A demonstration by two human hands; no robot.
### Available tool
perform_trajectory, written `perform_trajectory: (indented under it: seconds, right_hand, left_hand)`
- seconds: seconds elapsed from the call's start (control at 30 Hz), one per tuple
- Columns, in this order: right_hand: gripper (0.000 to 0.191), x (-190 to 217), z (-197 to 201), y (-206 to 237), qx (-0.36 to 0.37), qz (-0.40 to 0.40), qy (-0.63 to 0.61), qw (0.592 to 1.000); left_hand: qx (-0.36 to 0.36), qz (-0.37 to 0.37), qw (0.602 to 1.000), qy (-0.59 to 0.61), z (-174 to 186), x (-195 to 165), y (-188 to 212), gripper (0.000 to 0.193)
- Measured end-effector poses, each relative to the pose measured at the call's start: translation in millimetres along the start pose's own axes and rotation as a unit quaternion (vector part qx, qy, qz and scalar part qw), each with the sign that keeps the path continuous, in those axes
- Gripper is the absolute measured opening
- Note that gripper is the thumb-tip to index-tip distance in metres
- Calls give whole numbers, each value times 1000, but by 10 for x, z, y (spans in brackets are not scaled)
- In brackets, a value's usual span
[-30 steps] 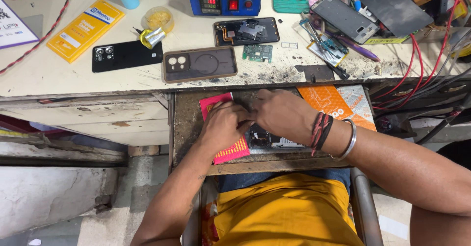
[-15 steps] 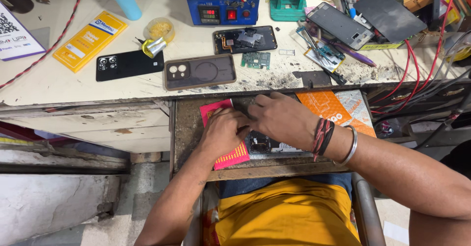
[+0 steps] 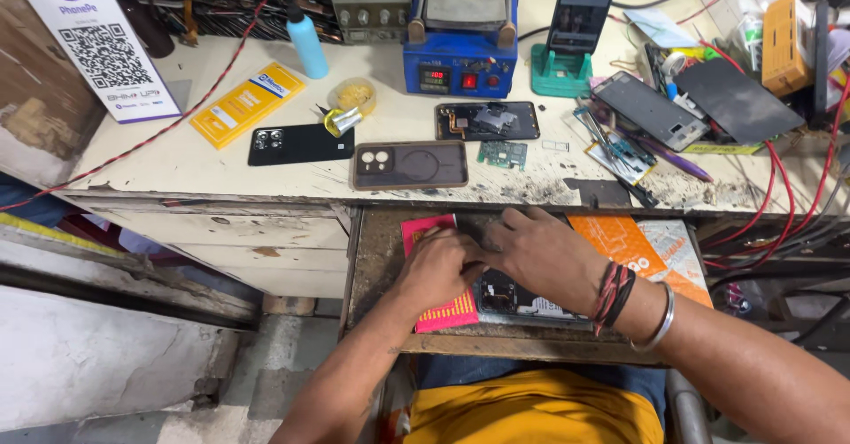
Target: The person works at a repair bench on a disassembled smartphone, using a small screwdriver-like tool to pry and adjust internal components while holding the phone steady. They briefly handle a phone back cover and other phones on the bench, then continue working on the opened phone's internals.
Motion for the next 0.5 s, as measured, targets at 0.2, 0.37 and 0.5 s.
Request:
perform_trajectory:
  seconds: [0.2, 0.37, 0.5]
  right_hand:
    - [25, -6, -16, 22, -30, -2, -9, 1000]
    - [19, -28, -141, 22, 137, -34, 18, 990]
    - [21, -7, -25, 21, 19, -16, -5, 1000]
  left_hand:
    - [0, 5, 1000, -3, -2, -4, 3, 13]
    - [1, -2, 1000, 30, -5, -6, 8, 14]
    - [9, 16, 1000, 26, -10, -4, -1, 13]
Point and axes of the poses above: each hand's wrist, its own y-axis away from the middle knuckle, its own z-axis out of the back of the hand, x = y × z, the point moved 4 cm from there along -y, towards the middle knuckle, and after that the axes turned 5 degrees about z, right-handed, at the moved point
